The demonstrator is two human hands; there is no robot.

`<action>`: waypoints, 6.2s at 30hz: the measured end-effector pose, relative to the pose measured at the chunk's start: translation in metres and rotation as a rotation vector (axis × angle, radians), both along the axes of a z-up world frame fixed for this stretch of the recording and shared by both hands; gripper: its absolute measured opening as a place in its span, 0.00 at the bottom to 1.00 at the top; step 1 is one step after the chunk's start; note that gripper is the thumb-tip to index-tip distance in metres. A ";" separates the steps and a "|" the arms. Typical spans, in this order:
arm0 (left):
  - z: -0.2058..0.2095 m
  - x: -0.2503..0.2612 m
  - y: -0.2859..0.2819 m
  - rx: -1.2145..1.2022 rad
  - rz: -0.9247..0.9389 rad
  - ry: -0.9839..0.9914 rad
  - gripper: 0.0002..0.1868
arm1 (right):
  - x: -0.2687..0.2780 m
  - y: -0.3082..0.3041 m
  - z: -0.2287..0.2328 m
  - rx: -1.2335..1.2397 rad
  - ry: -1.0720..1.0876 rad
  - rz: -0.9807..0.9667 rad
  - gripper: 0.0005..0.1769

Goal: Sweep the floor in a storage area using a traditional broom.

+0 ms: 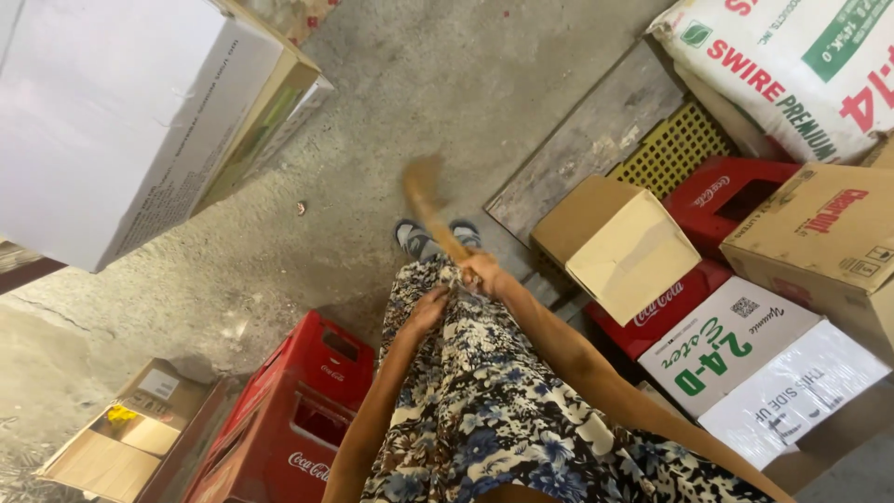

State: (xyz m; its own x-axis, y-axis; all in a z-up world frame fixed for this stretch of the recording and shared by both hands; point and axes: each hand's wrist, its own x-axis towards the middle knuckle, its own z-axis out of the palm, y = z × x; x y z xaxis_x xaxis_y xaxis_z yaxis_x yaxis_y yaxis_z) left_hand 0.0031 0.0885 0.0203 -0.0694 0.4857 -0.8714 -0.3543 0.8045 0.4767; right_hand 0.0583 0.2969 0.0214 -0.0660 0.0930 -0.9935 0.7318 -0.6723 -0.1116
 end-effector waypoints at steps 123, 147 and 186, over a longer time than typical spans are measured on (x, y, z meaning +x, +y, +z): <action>-0.040 -0.223 0.631 -0.285 1.225 -0.337 0.26 | -0.225 0.509 -0.031 0.136 0.240 0.288 0.36; -0.044 -0.231 0.522 -0.061 1.740 -0.631 0.27 | -0.312 0.409 -0.069 0.579 0.531 1.332 0.43; -0.061 -0.227 0.533 0.103 1.353 -0.376 0.36 | -0.393 0.488 -0.085 0.427 0.389 0.456 0.36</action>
